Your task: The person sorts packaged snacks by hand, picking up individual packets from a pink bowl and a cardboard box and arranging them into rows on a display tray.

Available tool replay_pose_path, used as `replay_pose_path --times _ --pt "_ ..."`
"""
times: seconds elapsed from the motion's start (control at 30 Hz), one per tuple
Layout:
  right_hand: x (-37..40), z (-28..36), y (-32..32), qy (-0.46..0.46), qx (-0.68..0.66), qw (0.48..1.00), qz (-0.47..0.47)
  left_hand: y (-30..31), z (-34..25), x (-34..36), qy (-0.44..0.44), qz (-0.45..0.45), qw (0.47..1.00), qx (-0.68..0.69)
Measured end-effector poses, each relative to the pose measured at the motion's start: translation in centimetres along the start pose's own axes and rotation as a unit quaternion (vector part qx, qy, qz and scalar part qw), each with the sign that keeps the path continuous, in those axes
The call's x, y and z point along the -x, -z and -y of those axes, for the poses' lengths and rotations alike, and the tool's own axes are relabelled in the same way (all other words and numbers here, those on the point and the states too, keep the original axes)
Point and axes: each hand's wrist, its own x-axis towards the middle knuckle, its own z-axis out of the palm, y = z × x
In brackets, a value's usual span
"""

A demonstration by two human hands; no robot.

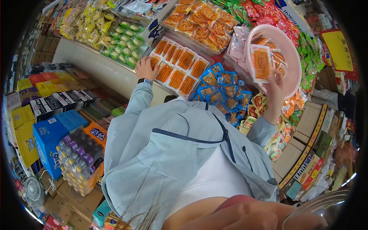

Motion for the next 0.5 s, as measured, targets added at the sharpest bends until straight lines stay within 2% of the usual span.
replay_pose_path --times 0.07,0.1,0.17,0.2,0.27,0.37,0.4,0.43,0.5 --pt "2.2 -0.7 -3.5 -0.034 -0.015 0.993 0.116 -0.2 0.1 -0.1 -0.003 0.000 1.000 -0.009" --pt "2.6 -1.6 -5.4 -0.082 0.001 0.974 0.212 -0.4 0.3 0.0 -0.005 -0.002 1.000 -0.014" --pt "3.6 -6.0 -8.6 -0.161 0.022 0.944 0.288 -0.5 0.2 -0.1 -0.007 -0.007 1.000 -0.012" --pt "4.0 -8.4 -10.1 -0.210 -0.027 0.921 0.326 -0.3 0.1 -0.1 -0.007 -0.010 1.000 -0.007" --pt "4.0 -13.3 -12.3 -0.284 -0.041 0.905 0.314 -0.2 0.0 0.1 -0.002 -0.008 1.000 0.001" --pt "4.2 -15.0 -15.4 -0.235 -0.072 0.942 0.228 0.1 -0.1 0.1 0.005 -0.001 1.000 0.000" --pt "3.8 -15.3 -16.0 -0.216 -0.037 0.952 0.215 0.2 -0.2 0.1 0.004 0.000 1.000 -0.001" --pt "3.3 -16.2 -16.0 -0.225 0.062 0.940 0.251 0.2 -0.1 0.1 0.002 0.002 1.000 -0.001" --pt "2.6 -16.8 -15.8 -0.235 0.257 0.886 0.307 0.0 -0.1 0.0 -0.001 -0.011 1.000 0.004"
